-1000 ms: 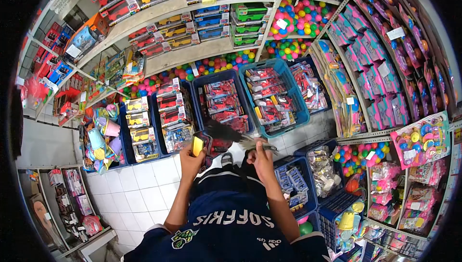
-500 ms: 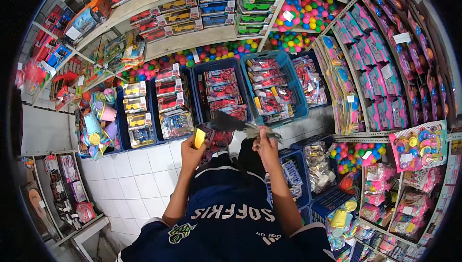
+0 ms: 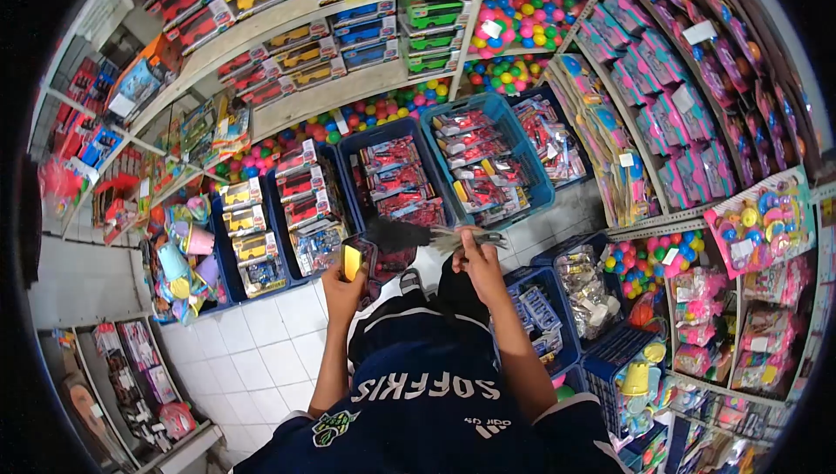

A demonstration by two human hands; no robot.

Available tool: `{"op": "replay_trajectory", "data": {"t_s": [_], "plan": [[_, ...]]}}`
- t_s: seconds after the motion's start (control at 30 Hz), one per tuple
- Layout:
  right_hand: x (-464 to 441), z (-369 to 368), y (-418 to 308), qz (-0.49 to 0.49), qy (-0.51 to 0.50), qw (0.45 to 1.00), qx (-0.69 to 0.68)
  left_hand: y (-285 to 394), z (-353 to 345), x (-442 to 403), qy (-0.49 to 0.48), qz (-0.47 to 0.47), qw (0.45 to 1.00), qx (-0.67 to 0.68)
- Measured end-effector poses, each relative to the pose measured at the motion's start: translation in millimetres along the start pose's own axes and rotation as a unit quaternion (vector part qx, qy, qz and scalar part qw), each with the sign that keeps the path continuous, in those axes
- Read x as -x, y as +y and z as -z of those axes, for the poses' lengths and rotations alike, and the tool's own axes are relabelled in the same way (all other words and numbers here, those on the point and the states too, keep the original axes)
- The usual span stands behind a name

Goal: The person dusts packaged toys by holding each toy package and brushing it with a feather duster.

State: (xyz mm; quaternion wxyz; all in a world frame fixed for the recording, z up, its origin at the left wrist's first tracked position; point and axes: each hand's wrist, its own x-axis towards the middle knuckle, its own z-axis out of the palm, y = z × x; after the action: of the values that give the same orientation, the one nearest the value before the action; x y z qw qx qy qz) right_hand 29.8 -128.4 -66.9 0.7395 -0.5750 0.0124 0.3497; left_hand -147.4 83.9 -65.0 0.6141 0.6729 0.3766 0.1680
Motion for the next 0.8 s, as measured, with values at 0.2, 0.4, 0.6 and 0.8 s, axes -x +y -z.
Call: {"op": "replay_trajectory", "data": {"t_s": [0.2, 0.4, 0.6, 0.8], "plan": [[3.7, 13.7, 7.4, 0.012, 0.065, 0.998, 0.009, 10.9, -9.5, -7.9, 0.026, -0.048, 0.998, 0.016], [2.8, 38.4, 17.1, 0.036, 0.135, 0.99, 0.034, 10.6, -5.8, -14.5, 0.004, -0.023, 1.0, 0.019], [5.4, 41.3, 16.8, 0.008, 0.153, 0.983, 0.102, 17.8, -4.0, -11.2, -0.032, -0.035, 0.999, 0.004], [3.9, 15.6, 5.4, 0.015, 0.158, 0.986, 0.051, 8.8, -0.5, -14.7, -0.018, -0.047, 0.999, 0.001]]}}
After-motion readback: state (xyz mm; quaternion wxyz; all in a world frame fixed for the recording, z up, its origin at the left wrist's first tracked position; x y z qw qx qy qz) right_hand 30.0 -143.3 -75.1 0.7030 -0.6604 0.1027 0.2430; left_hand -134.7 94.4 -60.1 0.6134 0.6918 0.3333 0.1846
